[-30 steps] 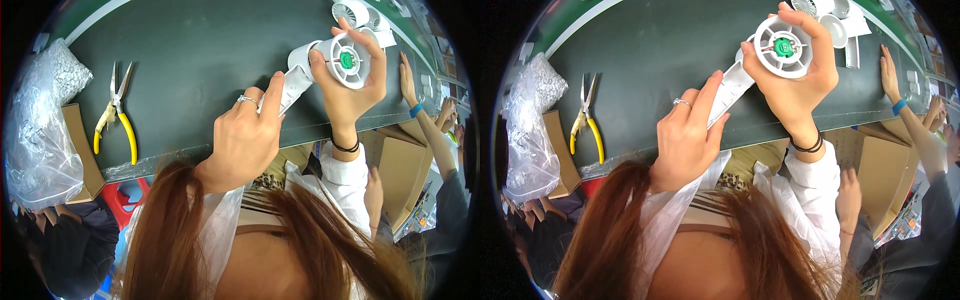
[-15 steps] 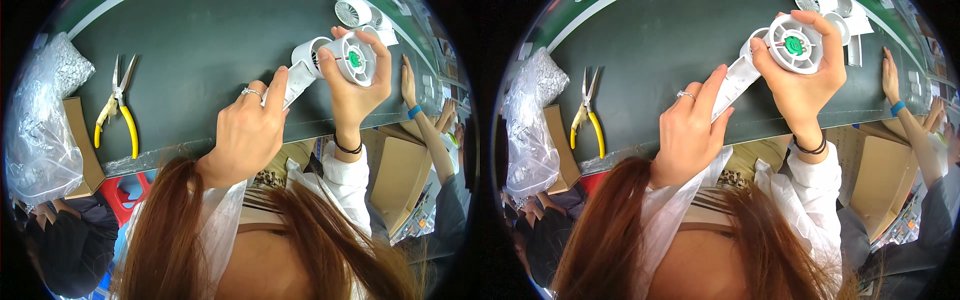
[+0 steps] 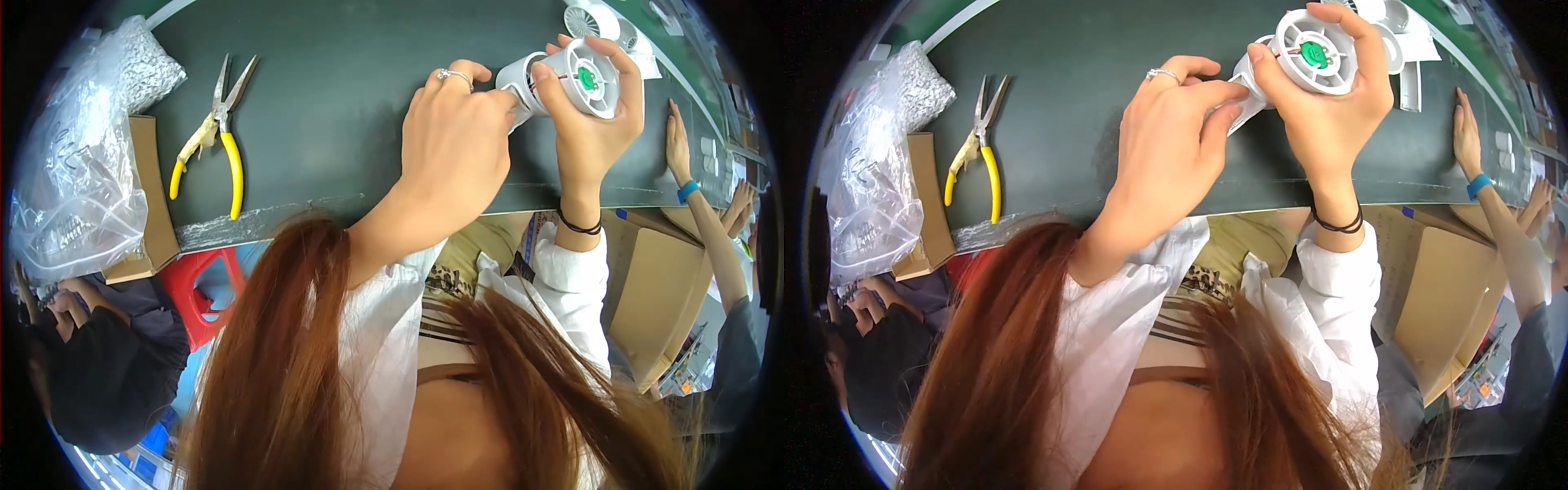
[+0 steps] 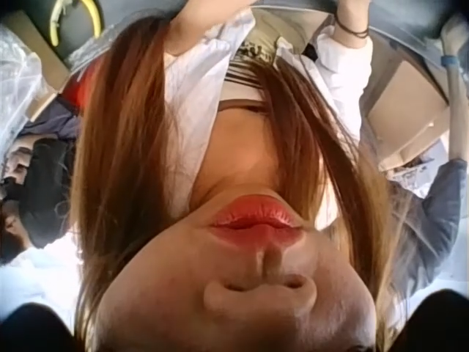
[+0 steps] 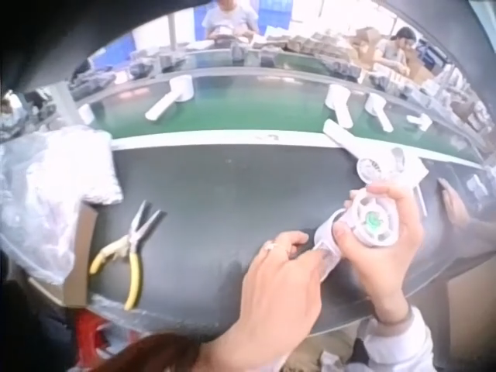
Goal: The person assembles the components of a small handheld fan by hand, connecting the fan head to the fan handle with wires, using pliers to secure the connections.
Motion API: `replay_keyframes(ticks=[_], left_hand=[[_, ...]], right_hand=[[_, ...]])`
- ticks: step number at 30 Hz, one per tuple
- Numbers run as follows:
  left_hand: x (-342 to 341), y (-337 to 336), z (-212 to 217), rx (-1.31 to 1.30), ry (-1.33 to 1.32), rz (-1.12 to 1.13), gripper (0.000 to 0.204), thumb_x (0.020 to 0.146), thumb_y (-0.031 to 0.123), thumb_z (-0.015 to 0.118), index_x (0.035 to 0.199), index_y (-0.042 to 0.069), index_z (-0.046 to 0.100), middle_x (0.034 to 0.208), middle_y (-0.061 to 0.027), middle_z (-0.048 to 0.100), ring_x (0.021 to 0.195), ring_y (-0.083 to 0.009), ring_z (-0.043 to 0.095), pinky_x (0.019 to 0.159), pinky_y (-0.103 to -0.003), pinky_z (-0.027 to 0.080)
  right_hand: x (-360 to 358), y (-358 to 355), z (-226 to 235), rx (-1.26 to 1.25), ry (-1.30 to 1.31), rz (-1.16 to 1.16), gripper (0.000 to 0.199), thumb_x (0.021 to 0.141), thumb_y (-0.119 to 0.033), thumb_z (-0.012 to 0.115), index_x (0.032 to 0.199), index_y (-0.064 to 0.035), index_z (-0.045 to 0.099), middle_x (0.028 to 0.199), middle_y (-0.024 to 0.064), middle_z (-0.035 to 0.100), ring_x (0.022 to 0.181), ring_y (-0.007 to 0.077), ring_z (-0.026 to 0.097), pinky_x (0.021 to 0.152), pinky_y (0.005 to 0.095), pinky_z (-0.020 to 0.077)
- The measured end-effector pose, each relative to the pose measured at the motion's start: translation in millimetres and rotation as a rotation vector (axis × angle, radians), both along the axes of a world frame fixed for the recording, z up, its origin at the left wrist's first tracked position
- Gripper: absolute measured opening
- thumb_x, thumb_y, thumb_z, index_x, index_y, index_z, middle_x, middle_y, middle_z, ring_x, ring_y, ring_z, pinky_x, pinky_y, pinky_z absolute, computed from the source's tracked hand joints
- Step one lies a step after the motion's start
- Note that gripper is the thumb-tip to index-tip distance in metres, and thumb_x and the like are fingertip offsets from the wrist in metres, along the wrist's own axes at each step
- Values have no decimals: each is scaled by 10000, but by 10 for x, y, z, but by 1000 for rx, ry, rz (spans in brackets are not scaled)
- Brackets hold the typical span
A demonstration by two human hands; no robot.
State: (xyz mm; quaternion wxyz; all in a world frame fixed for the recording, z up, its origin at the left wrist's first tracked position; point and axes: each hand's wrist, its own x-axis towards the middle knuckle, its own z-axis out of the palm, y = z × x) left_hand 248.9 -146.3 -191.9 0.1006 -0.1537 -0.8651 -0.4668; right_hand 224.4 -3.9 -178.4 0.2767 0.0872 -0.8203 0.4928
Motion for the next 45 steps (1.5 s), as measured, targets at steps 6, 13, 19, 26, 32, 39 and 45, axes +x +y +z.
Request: replay_keyframes(ticks=[6,13,19,26,32,39,45], left_hand=[[-26,38,23,74,-40,-23,150,729,44,640,864,11,697,924,-172,653,849,-324,626,757,-389,480],[-16,141,45,71,-92,1,101,709,44,665,709,-47,621,792,-199,626,705,-365,624,608,-439,501],[-43,163,34,14,-86,68,138,719,90,689,808,-15,682,785,-168,672,703,-334,645,651,-395,494],[1,180,-24,69,-120,102,122,716,84,697,802,2,673,704,-166,653,634,-320,625,597,-394,468],[38,179,-38,96,-89,67,105,717,55,681,798,-8,661,681,-172,642,600,-313,616,579,-384,462],[61,119,-3,73,-67,25,134,721,32,667,844,-21,657,723,-184,649,652,-340,628,612,-394,479],[43,141,-58,47,-68,37,126,725,25,664,842,-20,655,762,-194,651,677,-344,629,638,-407,481]], right_hand=[[-31,127,-17,-15,15,1,429,696,14,752,1078,12,556,971,154,660,893,189,643,754,286,538],[-41,118,-37,-27,27,-6,417,692,1,755,1066,13,571,961,142,665,881,176,643,754,278,530],[5,46,-36,-26,26,-15,407,689,-11,757,1057,13,584,953,131,670,871,165,643,754,270,523],[12,29,-79,-19,39,-42,397,686,-23,760,1047,14,597,945,120,675,861,154,642,754,263,516],[17,128,-114,-334,42,178,405,694,18,732,1075,22,593,958,134,672,915,193,648,809,285,503],[-31,161,-146,-188,43,263,463,651,-3,778,1084,7,613,934,124,684,849,136,647,740,239,523],[12,169,-144,-6,109,190,493,687,28,728,1152,13,565,993,168,650,985,269,630,866,353,486]])
